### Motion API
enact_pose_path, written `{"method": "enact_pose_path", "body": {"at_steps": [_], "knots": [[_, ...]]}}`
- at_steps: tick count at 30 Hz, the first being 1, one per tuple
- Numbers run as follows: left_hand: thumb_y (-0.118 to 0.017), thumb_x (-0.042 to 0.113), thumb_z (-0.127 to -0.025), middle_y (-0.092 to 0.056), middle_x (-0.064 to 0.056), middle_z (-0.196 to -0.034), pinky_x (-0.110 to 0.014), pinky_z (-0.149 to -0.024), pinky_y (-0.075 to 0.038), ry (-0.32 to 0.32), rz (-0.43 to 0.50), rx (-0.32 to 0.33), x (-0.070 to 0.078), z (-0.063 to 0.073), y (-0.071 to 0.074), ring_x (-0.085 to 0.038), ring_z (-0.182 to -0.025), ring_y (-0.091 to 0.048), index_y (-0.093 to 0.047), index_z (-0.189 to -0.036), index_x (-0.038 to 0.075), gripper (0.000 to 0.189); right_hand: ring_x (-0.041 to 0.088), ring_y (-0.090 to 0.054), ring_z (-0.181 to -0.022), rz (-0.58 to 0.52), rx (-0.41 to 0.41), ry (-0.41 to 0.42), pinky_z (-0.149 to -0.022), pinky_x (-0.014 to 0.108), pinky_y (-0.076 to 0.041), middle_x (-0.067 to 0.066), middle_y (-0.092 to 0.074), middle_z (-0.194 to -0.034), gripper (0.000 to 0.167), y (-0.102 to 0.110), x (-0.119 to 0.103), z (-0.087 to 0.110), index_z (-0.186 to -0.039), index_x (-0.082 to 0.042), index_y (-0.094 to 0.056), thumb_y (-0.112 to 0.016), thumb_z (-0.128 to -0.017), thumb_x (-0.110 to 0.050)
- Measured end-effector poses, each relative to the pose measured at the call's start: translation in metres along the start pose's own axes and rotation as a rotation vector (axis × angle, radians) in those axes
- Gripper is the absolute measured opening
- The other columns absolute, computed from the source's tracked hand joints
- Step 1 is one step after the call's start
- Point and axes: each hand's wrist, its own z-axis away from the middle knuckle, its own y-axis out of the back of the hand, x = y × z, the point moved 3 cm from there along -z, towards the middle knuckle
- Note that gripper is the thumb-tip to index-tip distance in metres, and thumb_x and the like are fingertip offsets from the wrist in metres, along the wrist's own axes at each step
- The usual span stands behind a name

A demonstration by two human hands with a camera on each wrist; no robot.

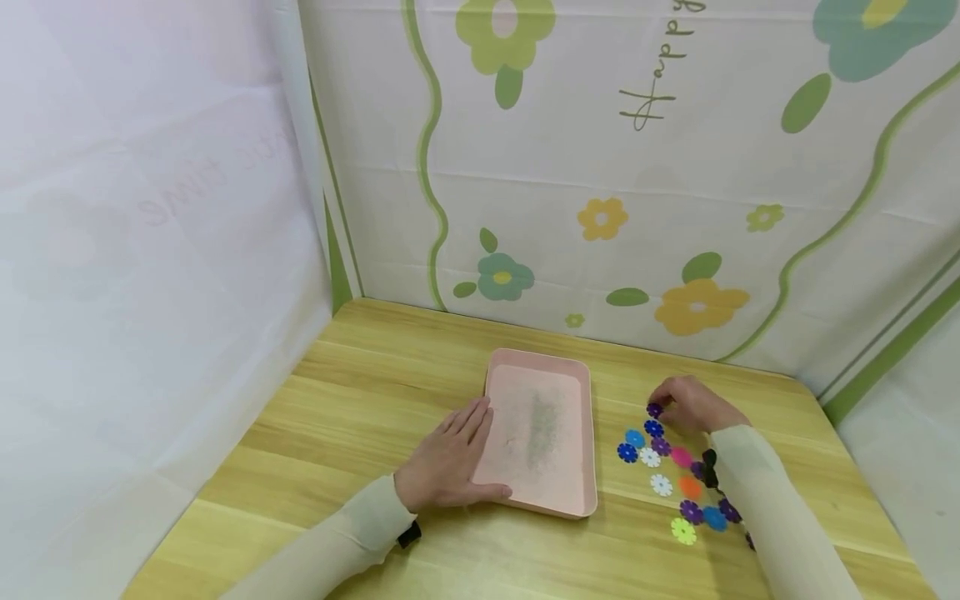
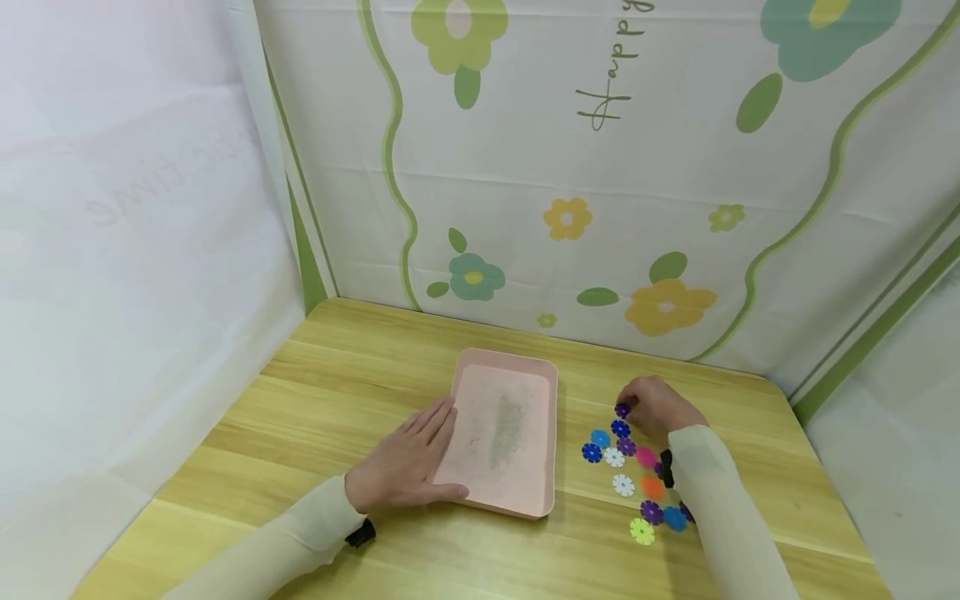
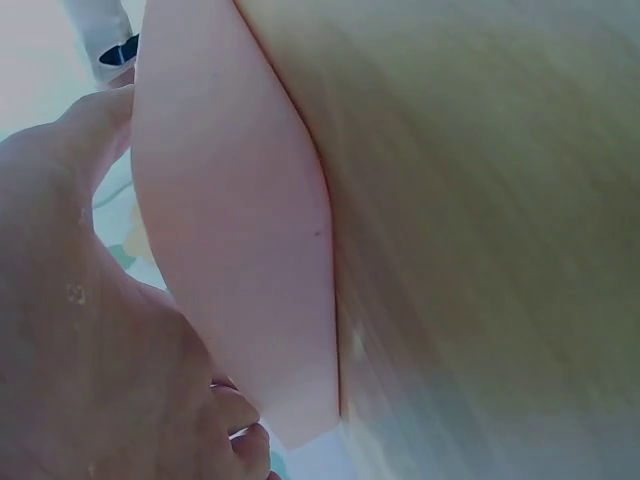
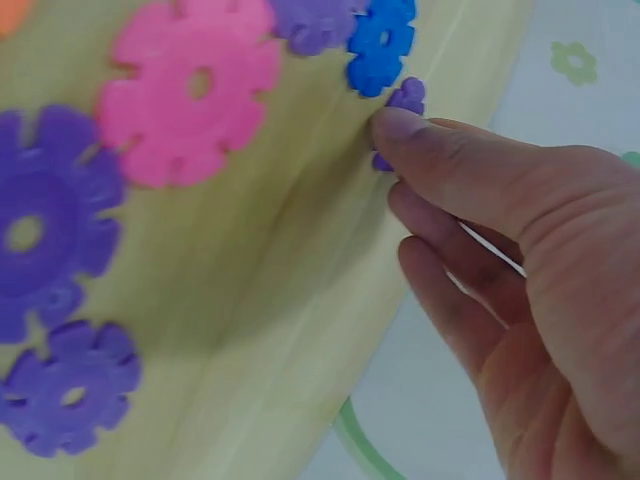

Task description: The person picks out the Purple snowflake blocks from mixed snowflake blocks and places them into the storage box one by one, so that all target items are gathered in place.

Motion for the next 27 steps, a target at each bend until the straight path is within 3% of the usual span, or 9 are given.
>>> {"method": "enact_pose_path", "body": {"at_steps": [6,13,21,27], "knots": [[-0.041,0.088,-0.093,-0.018,-0.021,-0.176,-0.051,-0.130,-0.033,0.011,-0.008,-0.003,-0.002,0.000,-0.005,-0.034,-0.165,-0.021,-0.024,-0.166,-0.003,0.118,0.020,-0.069,-0.089,-0.014,-0.058,-0.054,-0.085,0.047,-0.063,0.007,-0.076,-0.100,0.016,0.006,-0.001,-0.008,-0.106,-0.007,-0.079,-0.081,-0.090,-0.002],[-0.049,0.083,-0.093,-0.020,-0.023,-0.175,-0.049,-0.130,-0.033,0.025,-0.012,-0.059,0.004,0.000,0.008,-0.036,-0.164,-0.023,-0.025,-0.165,-0.004,0.116,0.017,-0.063,-0.084,-0.094,-0.059,-0.121,-0.079,0.038,-0.060,0.004,-0.074,-0.098,0.016,0.007,0.007,-0.009,-0.101,-0.007,-0.073,-0.084,-0.089,-0.007],[-0.050,0.083,-0.093,-0.020,-0.024,-0.175,-0.050,-0.129,-0.035,0.013,-0.020,-0.056,0.004,-0.001,0.007,-0.036,-0.164,-0.024,-0.025,-0.165,-0.005,0.116,0.017,-0.058,-0.080,-0.150,0.002,-0.099,-0.071,0.031,-0.053,0.006,-0.074,-0.095,0.004,0.011,0.008,0.003,-0.096,-0.005,-0.074,-0.076,-0.097,-0.009],[-0.050,0.083,-0.093,-0.020,-0.024,-0.175,-0.050,-0.129,-0.034,0.028,-0.003,-0.060,0.004,0.001,0.009,-0.036,-0.164,-0.023,-0.025,-0.165,-0.005,0.116,0.017,-0.056,-0.079,-0.165,0.009,-0.085,-0.066,0.028,-0.049,0.008,-0.074,-0.094,0.008,0.019,0.000,0.008,-0.098,-0.006,-0.074,-0.069,-0.102,-0.012]]}}
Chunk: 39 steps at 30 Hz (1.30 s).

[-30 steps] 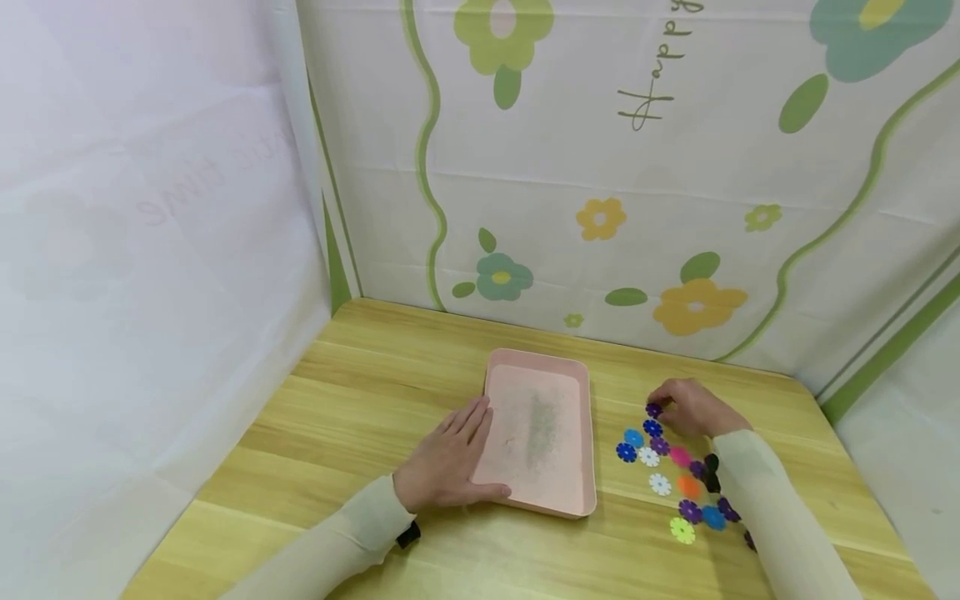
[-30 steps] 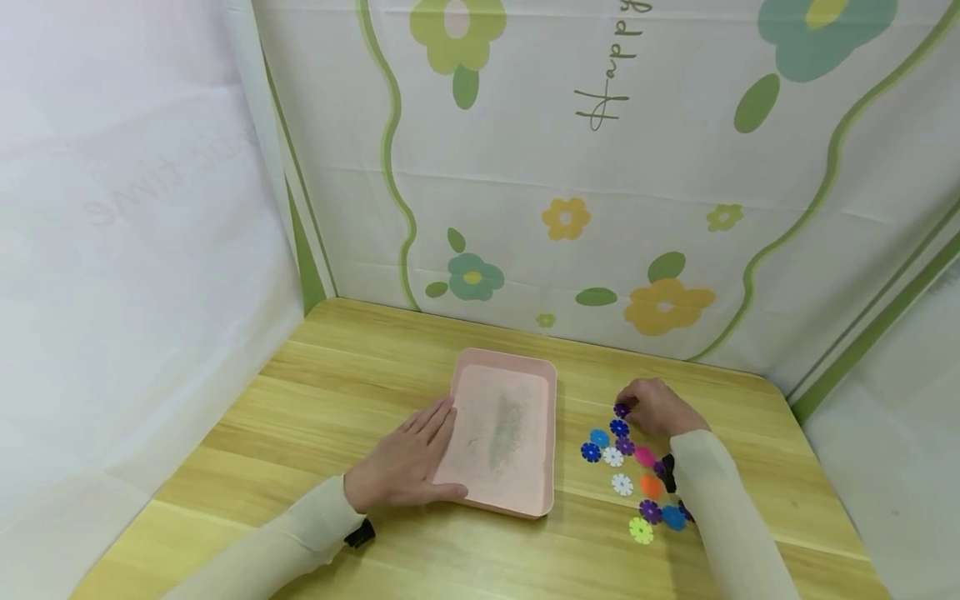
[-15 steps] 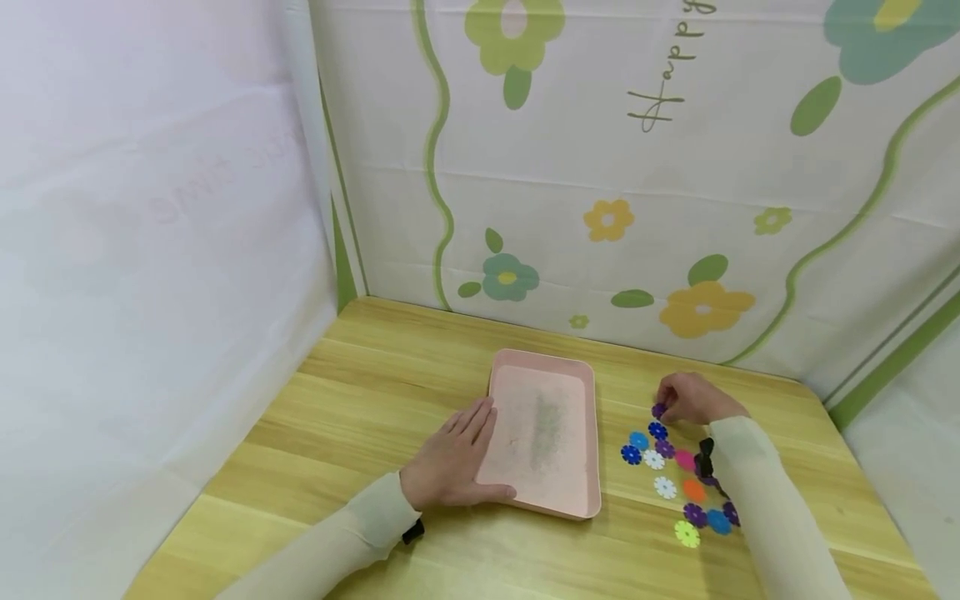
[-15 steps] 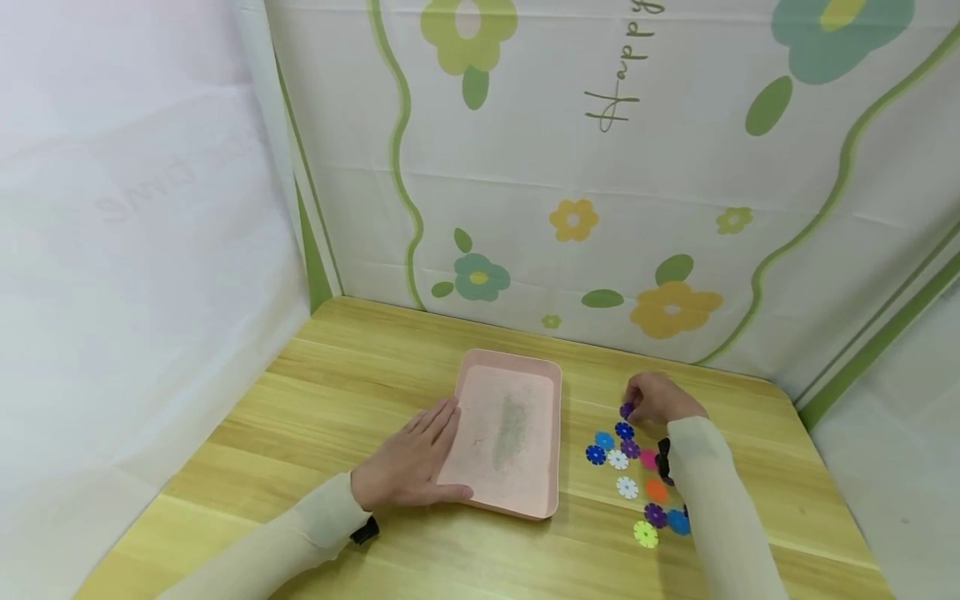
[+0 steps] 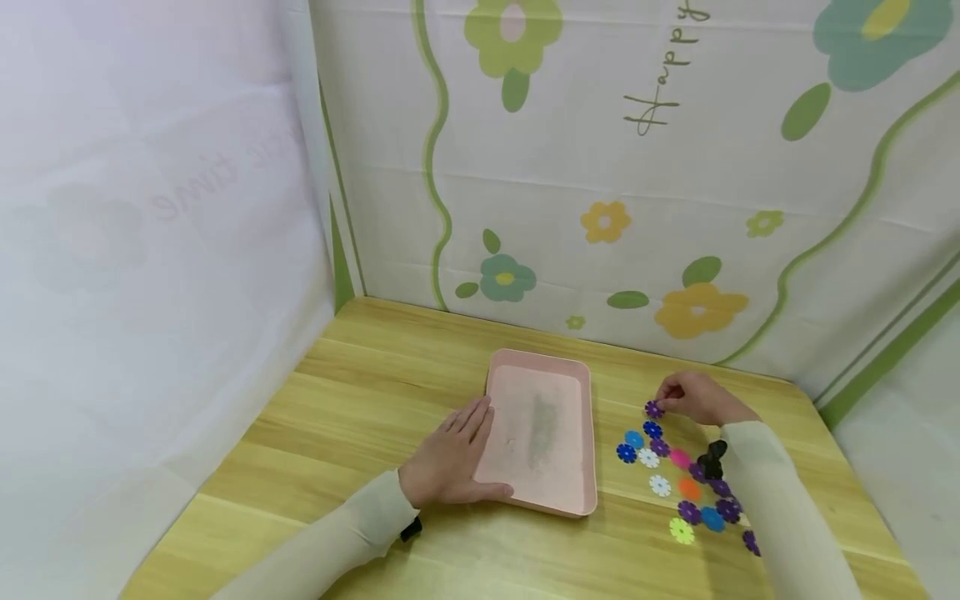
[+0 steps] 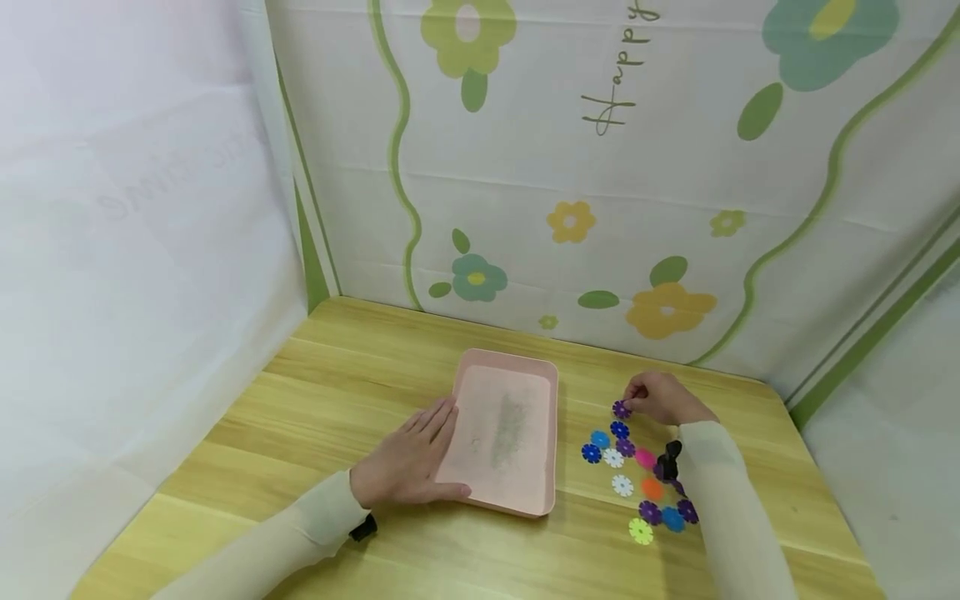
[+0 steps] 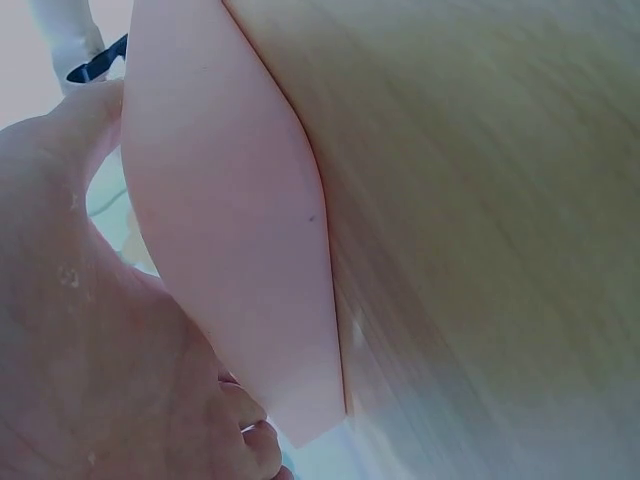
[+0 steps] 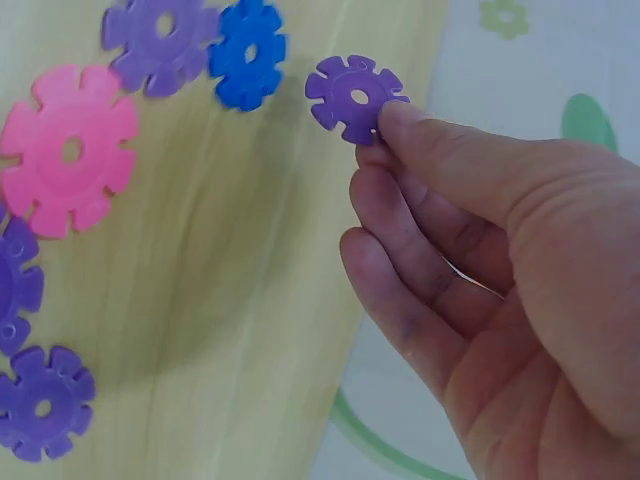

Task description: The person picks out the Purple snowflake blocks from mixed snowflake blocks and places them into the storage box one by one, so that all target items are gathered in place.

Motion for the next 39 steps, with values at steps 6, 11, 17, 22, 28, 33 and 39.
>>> {"method": "enact_pose_path", "body": {"at_steps": [6,11,17,22,28,33,39], "knots": [[-0.051,0.082,-0.093,-0.021,-0.025,-0.174,-0.050,-0.129,-0.035,0.002,0.016,0.009,-0.002,0.002,0.003,-0.037,-0.163,-0.024,-0.027,-0.164,-0.006,0.116,0.019,-0.060,-0.080,-0.055,-0.002,0.014,-0.069,0.030,-0.052,0.011,-0.074,-0.094,0.013,0.008,-0.023,-0.001,-0.100,-0.008,-0.075,-0.066,-0.105,-0.016],[-0.052,0.081,-0.093,-0.023,-0.026,-0.174,-0.052,-0.128,-0.035,-0.007,0.025,0.029,-0.003,0.004,0.003,-0.039,-0.163,-0.026,-0.028,-0.163,-0.007,0.115,0.021,-0.067,-0.086,-0.148,-0.014,0.007,-0.079,0.036,-0.063,0.013,-0.074,-0.098,0.019,0.010,-0.052,-0.004,-0.104,-0.006,-0.075,-0.066,-0.106,-0.022],[-0.049,0.084,-0.093,-0.024,-0.026,-0.173,-0.053,-0.127,-0.036,-0.007,0.016,0.044,-0.004,0.005,0.001,-0.038,-0.162,-0.027,-0.029,-0.163,-0.007,0.116,0.021,-0.072,-0.094,-0.278,-0.054,-0.023,-0.091,0.042,-0.065,0.015,-0.076,-0.107,0.024,0.005,-0.093,-0.014,-0.111,-0.004,-0.075,-0.065,-0.107,-0.025],[-0.051,0.083,-0.092,-0.022,-0.024,-0.175,-0.051,-0.128,-0.036,0.003,0.000,0.011,-0.003,0.004,0.004,-0.037,-0.163,-0.026,-0.028,-0.164,-0.006,0.116,0.021,-0.072,-0.093,-0.362,-0.061,-0.028,-0.088,0.036,-0.065,0.017,-0.076,-0.107,0.024,-0.006,-0.122,-0.032,-0.111,-0.002,-0.076,-0.065,-0.106,-0.022],[-0.050,0.085,-0.091,-0.019,-0.023,-0.176,-0.050,-0.130,-0.033,0.016,0.002,-0.028,0.001,0.003,0.006,-0.036,-0.164,-0.024,-0.025,-0.165,-0.004,0.118,0.033,-0.074,-0.098,-0.410,-0.012,-0.068,-0.092,0.044,-0.065,0.022,-0.077,-0.107,0.022,-0.023,-0.149,-0.059,-0.107,0.001,-0.077,-0.068,-0.104,-0.019],[-0.047,0.086,-0.091,-0.017,-0.021,-0.177,-0.048,-0.131,-0.031,0.026,-0.003,-0.048,0.002,0.002,0.004,-0.034,-0.165,-0.021,-0.022,-0.166,-0.002,0.119,0.029,-0.074,-0.089,-0.436,0.051,-0.098,-0.088,0.045,-0.065,0.022,-0.079,-0.102,0.022,-0.043,-0.164,-0.078,-0.104,0.003,-0.079,-0.069,-0.103,-0.016],[-0.047,0.087,-0.091,-0.015,-0.019,-0.177,-0.048,-0.132,-0.029,0.037,-0.008,-0.065,0.002,0.001,0.003,-0.032,-0.166,-0.018,-0.020,-0.167,-0.001,0.119,0.015,-0.067,-0.072,-0.471,0.126,-0.151,-0.068,0.028,-0.059,0.015,-0.079,-0.089,0.022,-0.067,-0.176,-0.100,-0.097,0.003,-0.081,-0.073,-0.100,-0.018]]}}
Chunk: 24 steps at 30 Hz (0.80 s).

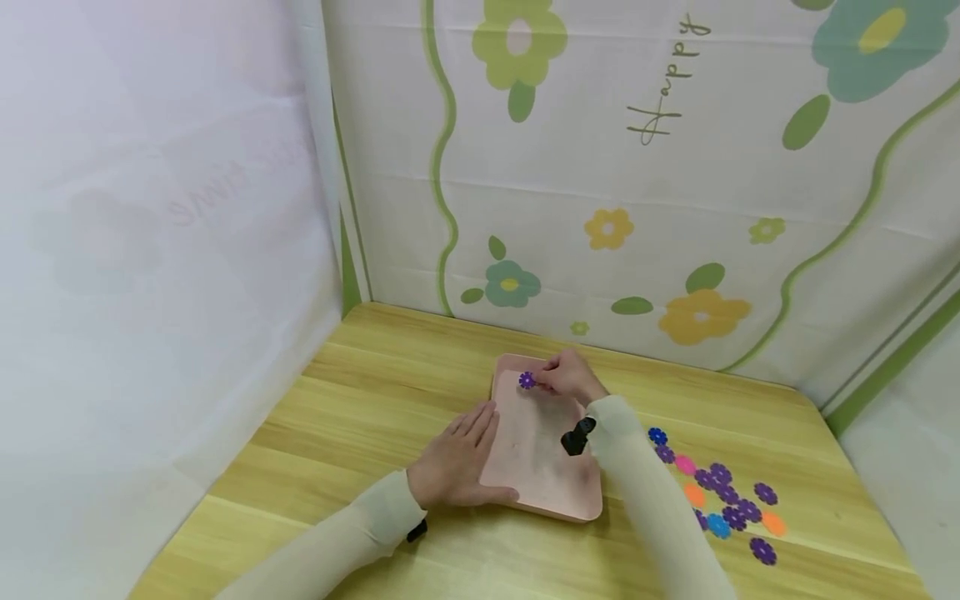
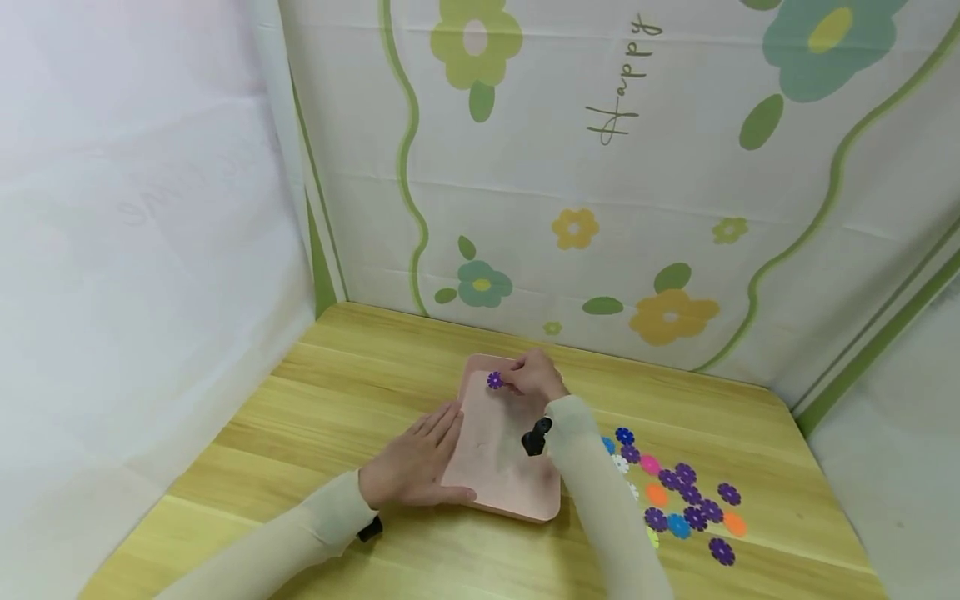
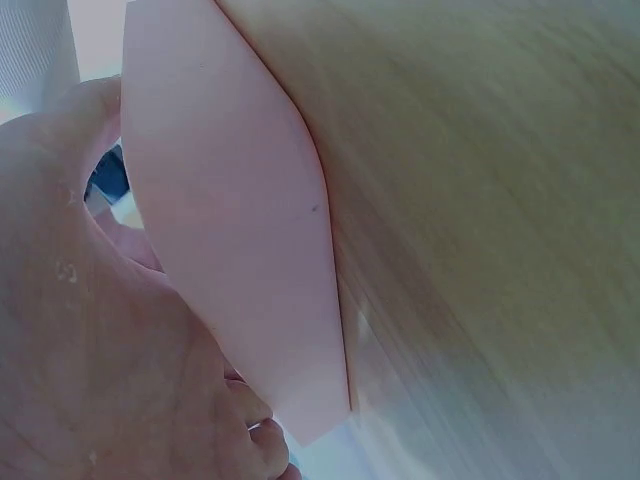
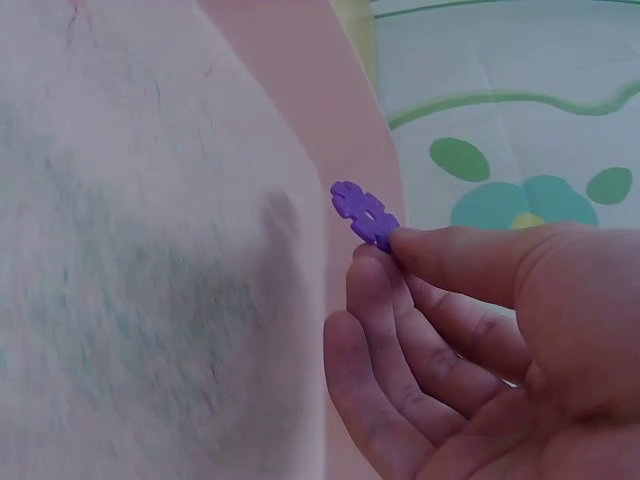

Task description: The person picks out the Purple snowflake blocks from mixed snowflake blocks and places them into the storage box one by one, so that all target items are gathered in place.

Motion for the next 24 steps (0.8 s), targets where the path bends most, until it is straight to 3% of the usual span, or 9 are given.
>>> {"method": "enact_pose_path", "body": {"at_steps": [4,8,15,24], "knots": [[-0.047,0.087,-0.091,-0.015,-0.019,-0.177,-0.047,-0.132,-0.029,-0.004,-0.014,0.000,0.001,0.000,0.000,-0.032,-0.166,-0.019,-0.021,-0.167,-0.001,0.119,0.014,-0.058,-0.064,-0.007,0.027,-0.019,-0.061,0.023,-0.048,0.017,-0.077,-0.085,0.031,-0.012,-0.001,-0.006,-0.090,0.007,-0.077,-0.073,-0.101,-0.022],[-0.048,0.086,-0.091,-0.018,-0.020,-0.177,-0.047,-0.131,-0.031,-0.014,-0.033,0.016,0.001,0.001,0.002,-0.033,-0.165,-0.022,-0.023,-0.166,-0.002,0.118,0.017,-0.060,-0.066,-0.074,0.031,-0.007,-0.061,0.023,-0.048,0.019,-0.077,-0.085,0.029,-0.019,-0.004,-0.009,-0.092,0.011,-0.076,-0.071,-0.102,-0.015],[-0.049,0.085,-0.091,-0.022,-0.021,-0.176,-0.047,-0.130,-0.033,-0.031,-0.044,0.032,0.004,0.001,0.003,-0.033,-0.164,-0.025,-0.026,-0.165,-0.003,0.117,0.017,-0.056,-0.057,-0.138,0.046,-0.069,-0.056,0.026,-0.049,0.010,-0.068,-0.065,0.026,-0.030,0.001,-0.014,-0.083,0.011,-0.073,-0.072,-0.099,-0.010],[-0.046,0.087,-0.091,-0.018,-0.020,-0.177,-0.046,-0.131,-0.031,-0.013,-0.055,0.008,0.001,0.001,0.002,-0.033,-0.165,-0.023,-0.024,-0.166,-0.002,0.118,0.017,-0.064,-0.067,-0.072,0.067,-0.079,-0.061,0.026,-0.053,0.016,-0.078,-0.086,0.021,-0.030,0.000,-0.014,-0.096,0.004,-0.081,-0.072,-0.100,-0.015]]}}
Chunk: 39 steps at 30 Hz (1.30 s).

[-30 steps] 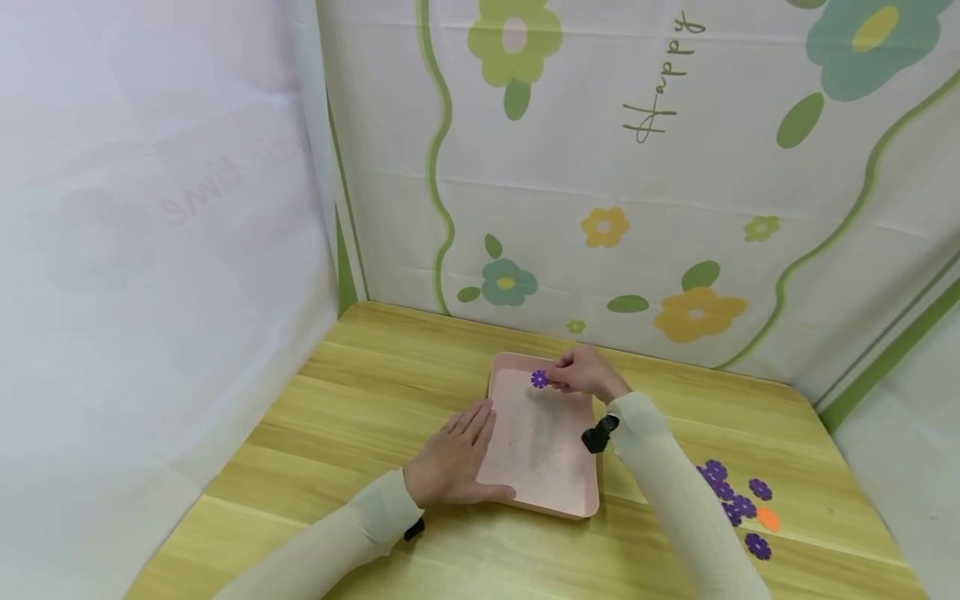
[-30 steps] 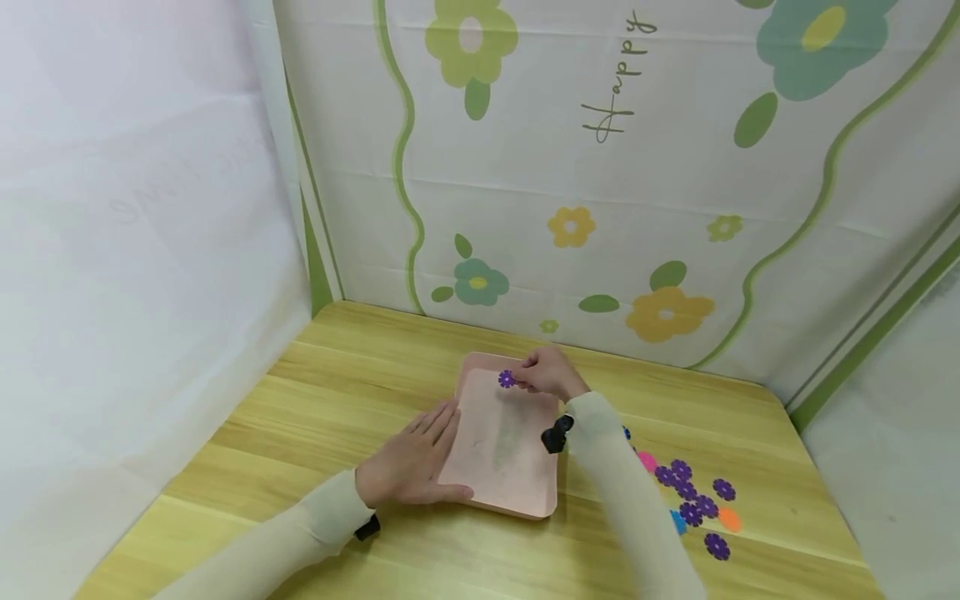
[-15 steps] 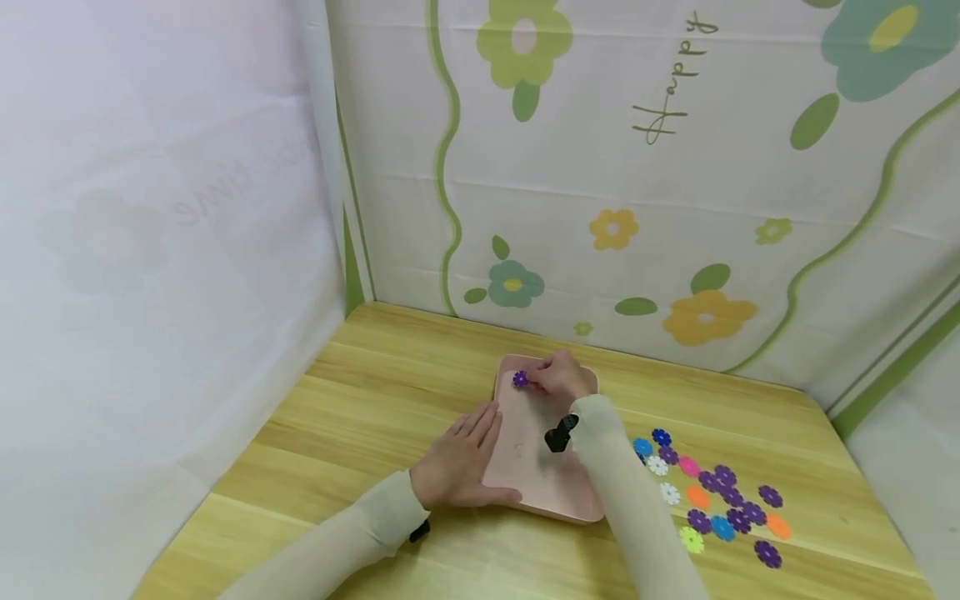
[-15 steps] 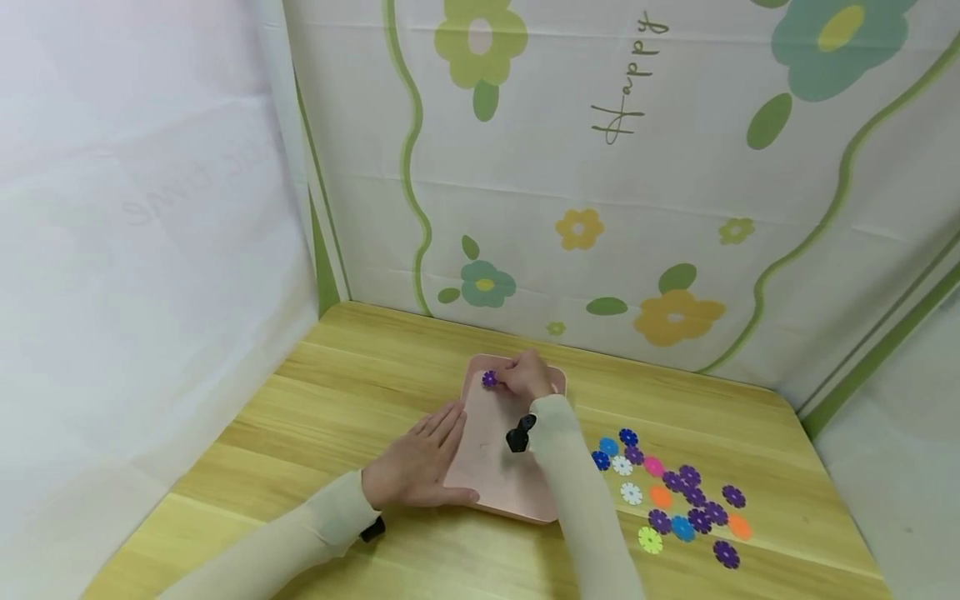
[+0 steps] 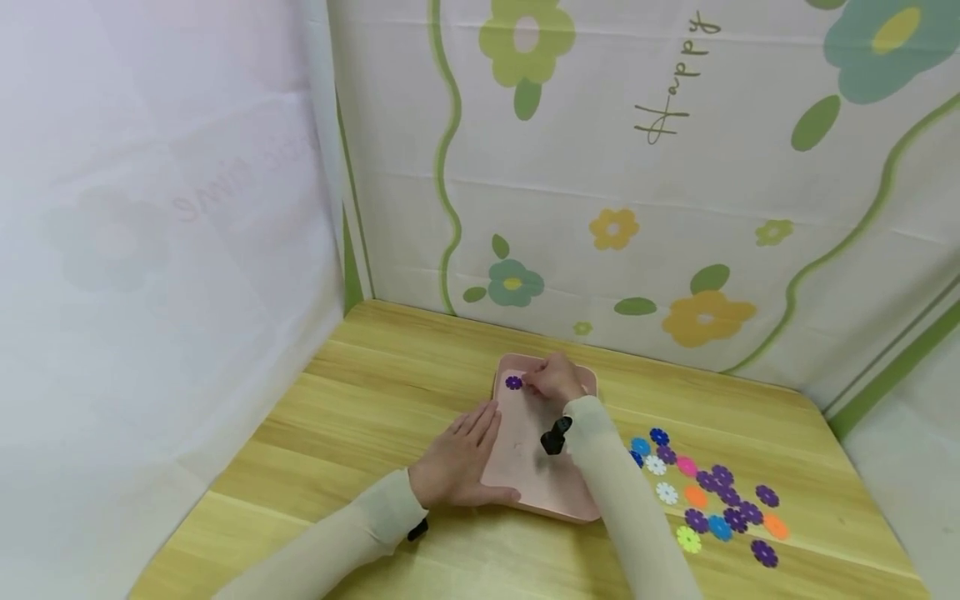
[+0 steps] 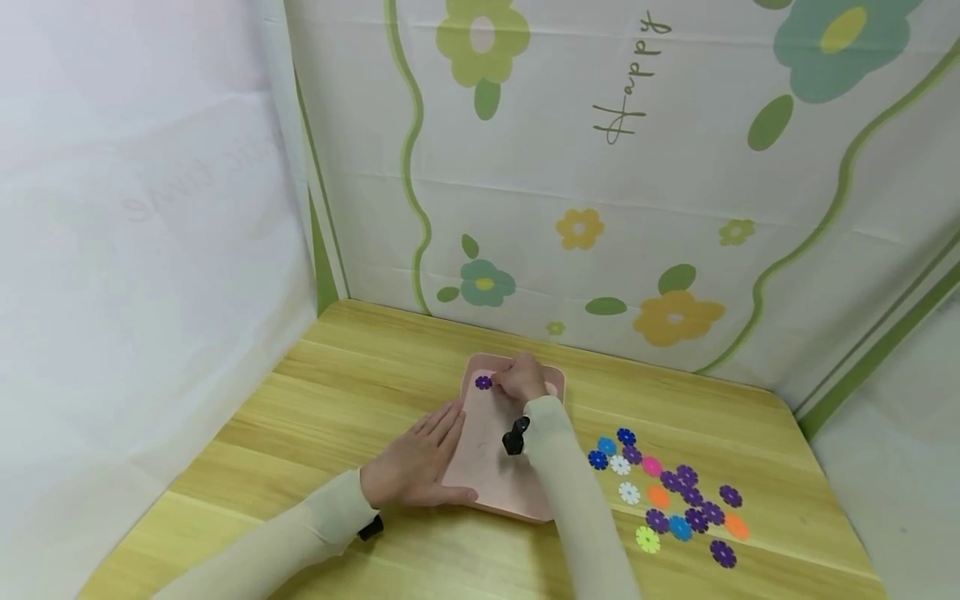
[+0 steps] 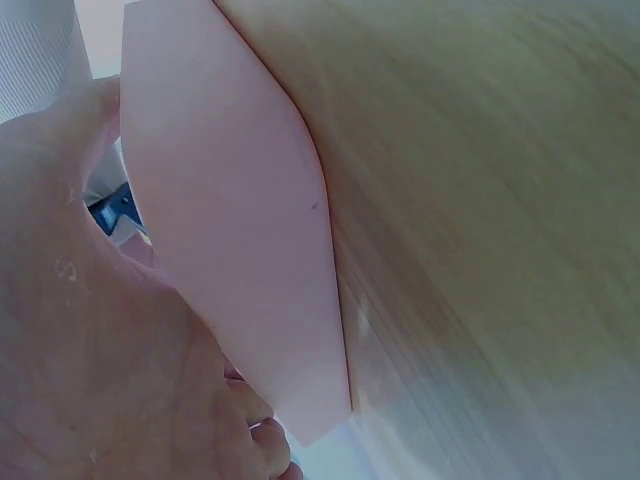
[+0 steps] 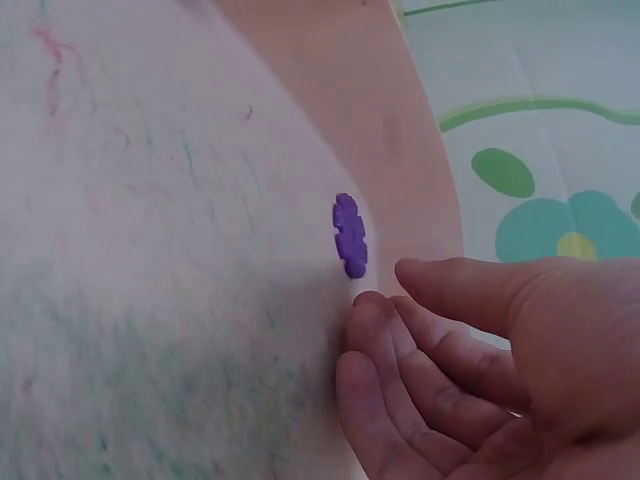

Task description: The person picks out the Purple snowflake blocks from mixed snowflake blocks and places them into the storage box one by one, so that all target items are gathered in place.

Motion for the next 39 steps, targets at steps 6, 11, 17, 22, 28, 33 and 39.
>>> {"method": "enact_pose_path", "body": {"at_steps": [6,11,17,22,28,33,39], "knots": [[-0.044,0.089,-0.090,-0.016,-0.019,-0.177,-0.046,-0.132,-0.030,0.012,0.006,-0.007,-0.001,-0.003,0.000,-0.032,-0.165,-0.021,-0.023,-0.167,-0.001,0.120,0.016,-0.058,-0.070,0.170,-0.011,0.060,-0.062,0.026,-0.047,0.013,-0.073,-0.085,0.024,0.022,-0.010,0.020,-0.096,0.003,-0.078,-0.075,-0.099,-0.021],[-0.044,0.089,-0.090,-0.016,-0.019,-0.177,-0.047,-0.132,-0.030,0.019,0.016,-0.007,-0.002,-0.003,0.000,-0.032,-0.165,-0.021,-0.023,-0.167,-0.001,0.121,0.019,-0.066,-0.085,0.290,-0.027,0.163,-0.071,0.030,-0.056,0.010,-0.076,-0.100,0.020,0.049,-0.014,0.038,-0.103,-0.002,-0.080,-0.076,-0.097,-0.021],[-0.046,0.088,-0.090,-0.016,-0.019,-0.177,-0.047,-0.132,-0.030,0.021,0.028,-0.006,-0.002,-0.002,0.000,-0.033,-0.165,-0.021,-0.023,-0.166,-0.002,0.120,0.024,-0.071,-0.094,0.371,-0.049,0.252,-0.081,0.040,-0.062,0.014,-0.076,-0.108,0.024,0.089,-0.005,0.060,-0.110,-0.003,-0.078,-0.077,-0.098,-0.024],[-0.046,0.088,-0.090,-0.018,-0.021,-0.176,-0.047,-0.131,-0.031,0.005,0.022,0.016,-0.001,-0.002,0.000,-0.035,-0.164,-0.023,-0.025,-0.166,-0.003,0.119,0.020,-0.071,-0.095,0.412,-0.094,0.287,-0.084,0.041,-0.063,0.013,-0.076,-0.108,0.031,0.126,0.015,0.087,-0.117,0.001,-0.074,-0.076,-0.099,-0.024],[-0.047,0.087,-0.091,-0.019,-0.022,-0.176,-0.048,-0.131,-0.032,0.000,0.028,0.027,0.000,-0.002,0.000,-0.035,-0.164,-0.024,-0.026,-0.165,-0.004,0.119,0.022,-0.073,-0.097,0.478,-0.130,0.303,-0.087,0.045,-0.064,0.015,-0.076,-0.110,0.039,0.172,0.049,0.117,-0.122,0.007,-0.071,-0.077,-0.098,-0.023],[-0.047,0.086,-0.091,-0.021,-0.023,-0.175,-0.048,-0.130,-0.033,0.001,0.028,0.026,0.001,-0.002,0.000,-0.036,-0.163,-0.025,-0.027,-0.165,-0.004,0.119,0.021,-0.072,-0.096,0.536,-0.133,0.261,-0.084,0.041,-0.064,0.015,-0.076,-0.110,0.044,0.209,0.089,0.134,-0.123,0.009,-0.070,-0.078,-0.097,-0.026],[-0.049,0.085,-0.091,-0.023,-0.024,-0.174,-0.049,-0.129,-0.035,-0.010,0.030,0.049,0.002,-0.001,-0.002,-0.036,-0.163,-0.027,-0.029,-0.164,-0.006,0.117,0.023,-0.072,-0.096,0.586,-0.098,0.194,-0.080,0.040,-0.064,0.019,-0.076,-0.111,0.048,0.242,0.144,0.148,-0.124,0.012,-0.068,-0.078,-0.097,-0.027]]}}
